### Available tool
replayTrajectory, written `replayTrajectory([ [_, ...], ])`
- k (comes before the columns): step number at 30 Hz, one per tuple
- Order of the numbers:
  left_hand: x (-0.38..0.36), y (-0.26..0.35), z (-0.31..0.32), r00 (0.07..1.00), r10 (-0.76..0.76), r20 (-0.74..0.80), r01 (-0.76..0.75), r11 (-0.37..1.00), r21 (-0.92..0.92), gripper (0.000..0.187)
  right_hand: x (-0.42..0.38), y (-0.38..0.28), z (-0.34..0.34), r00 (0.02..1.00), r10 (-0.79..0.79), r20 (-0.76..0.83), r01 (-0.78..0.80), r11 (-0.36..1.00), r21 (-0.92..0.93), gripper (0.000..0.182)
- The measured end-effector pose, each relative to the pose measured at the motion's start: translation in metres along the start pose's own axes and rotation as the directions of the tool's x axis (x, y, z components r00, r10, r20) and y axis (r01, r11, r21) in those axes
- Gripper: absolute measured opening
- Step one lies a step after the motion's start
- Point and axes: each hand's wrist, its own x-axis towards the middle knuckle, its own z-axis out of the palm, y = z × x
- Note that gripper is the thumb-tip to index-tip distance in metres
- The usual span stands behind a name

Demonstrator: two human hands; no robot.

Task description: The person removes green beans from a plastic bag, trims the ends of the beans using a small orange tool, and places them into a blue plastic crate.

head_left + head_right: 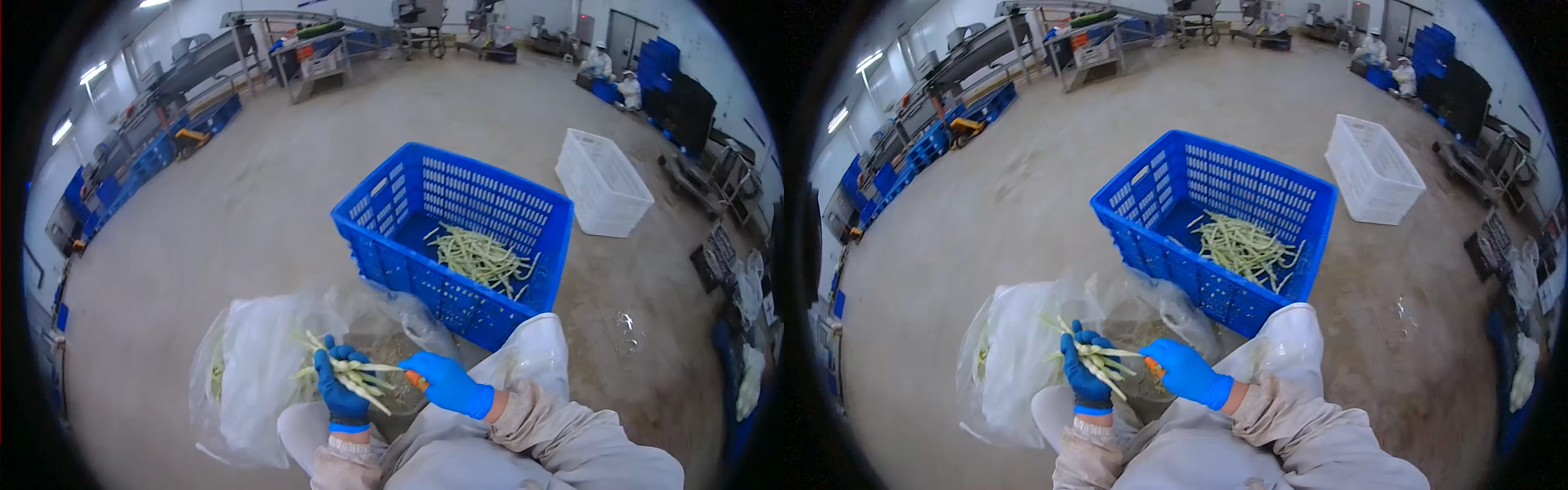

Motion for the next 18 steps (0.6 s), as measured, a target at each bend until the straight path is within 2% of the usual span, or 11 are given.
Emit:
replayTrajectory([
  [2,-0.002,-0.005,0.004,0.999,0.016,-0.040,-0.014,0.999,0.037,0.034,0.000,0.000,-0.006,0.994,-0.095,-0.049,0.090,0.991,-0.100,0.030],
  [3,-0.002,-0.006,-0.001,0.999,0.012,-0.031,-0.008,0.991,0.131,0.034,0.000,0.001,-0.007,0.991,-0.106,-0.080,0.098,0.990,-0.104,0.028],
  [4,-0.003,-0.011,0.007,0.990,0.026,-0.139,-0.015,0.997,0.080,0.036,-0.002,0.001,-0.008,0.990,-0.109,-0.091,0.098,0.988,-0.119,0.028],
  [6,-0.005,-0.012,0.004,0.995,0.015,-0.102,0.012,0.965,0.260,0.037,-0.004,-0.001,-0.010,0.984,-0.099,-0.146,0.094,0.995,-0.043,0.021],
  [7,-0.005,-0.015,0.000,0.993,-0.048,-0.107,0.062,0.989,0.133,0.039,-0.005,-0.007,-0.011,0.982,-0.104,-0.159,0.095,0.993,-0.063,0.021],
  [9,-0.010,-0.021,0.009,0.985,-0.146,-0.097,0.158,0.978,0.134,0.041,-0.009,-0.031,-0.018,0.996,0.028,-0.090,0.011,0.913,0.408,0.017],
  [10,-0.012,-0.026,0.016,0.975,-0.186,-0.122,0.199,0.975,0.099,0.041,-0.009,-0.040,-0.024,0.994,0.027,-0.108,0.017,0.921,0.388,0.017],
  [12,-0.012,-0.026,0.014,0.946,-0.323,-0.036,0.320,0.945,-0.068,0.042,-0.009,-0.053,-0.034,0.994,-0.077,0.081,0.030,0.882,0.470,0.018],
  [16,-0.007,-0.024,0.005,0.949,-0.314,-0.027,0.314,0.949,-0.015,0.040,-0.014,-0.032,-0.040,0.945,-0.203,0.254,0.115,0.940,0.322,0.019],
  [17,-0.008,-0.023,0.008,0.925,-0.370,-0.081,0.377,0.921,0.100,0.039,-0.015,-0.036,-0.043,0.896,-0.158,0.414,0.062,0.970,0.236,0.017],
  [18,-0.010,-0.024,0.010,0.898,-0.415,-0.144,0.438,0.874,0.211,0.037,-0.014,-0.035,-0.044,0.898,-0.155,0.411,0.064,0.972,0.226,0.017],
])
